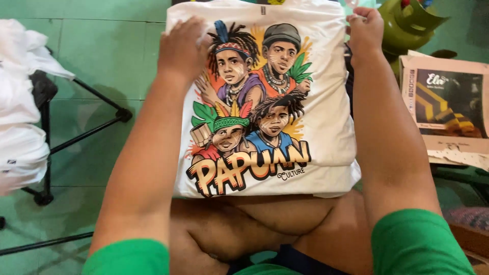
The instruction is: The person uses a handheld steamer to press a black t-shirt on a small table, then folds it and sets it aside. They then unfold a white t-shirt with a graphic print, smooth it out, and prepare to apply tape to the graphic area.
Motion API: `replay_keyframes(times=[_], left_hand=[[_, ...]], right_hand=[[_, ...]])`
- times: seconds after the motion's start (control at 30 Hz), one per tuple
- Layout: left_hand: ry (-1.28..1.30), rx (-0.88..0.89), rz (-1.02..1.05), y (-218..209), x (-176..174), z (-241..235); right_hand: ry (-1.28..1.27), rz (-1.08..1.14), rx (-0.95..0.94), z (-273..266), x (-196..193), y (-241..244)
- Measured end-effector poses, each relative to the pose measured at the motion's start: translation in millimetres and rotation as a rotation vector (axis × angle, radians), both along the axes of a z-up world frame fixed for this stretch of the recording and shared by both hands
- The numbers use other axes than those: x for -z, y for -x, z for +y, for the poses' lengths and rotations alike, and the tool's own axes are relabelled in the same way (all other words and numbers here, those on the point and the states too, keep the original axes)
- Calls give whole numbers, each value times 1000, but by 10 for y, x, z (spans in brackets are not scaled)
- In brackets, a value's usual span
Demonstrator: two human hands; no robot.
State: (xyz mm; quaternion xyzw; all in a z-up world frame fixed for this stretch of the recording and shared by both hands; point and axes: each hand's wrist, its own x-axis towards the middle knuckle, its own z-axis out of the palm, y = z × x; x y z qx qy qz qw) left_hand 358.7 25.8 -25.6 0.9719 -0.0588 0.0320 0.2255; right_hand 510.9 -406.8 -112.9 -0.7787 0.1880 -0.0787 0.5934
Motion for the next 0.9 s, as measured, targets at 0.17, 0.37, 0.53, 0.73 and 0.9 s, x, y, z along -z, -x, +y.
replay_keyframes(times=[0.17,0.37,0.53,0.73,0.9], left_hand=[[-134,-241,23,-416,506,205],[-168,-244,46,-235,172,80],[-1,-187,-137,239,-15,-197],[73,-53,-15,1380,-608,-678],[-52,36,-99,2120,-42,-626]], right_hand=[[503,-55,-305,-48,-1083,1635],[337,209,-363,-899,-497,3519],[312,343,-523,-546,-770,4004],[466,353,-684,-468,-812,3866],[1001,614,-763,-1021,191,3494]])
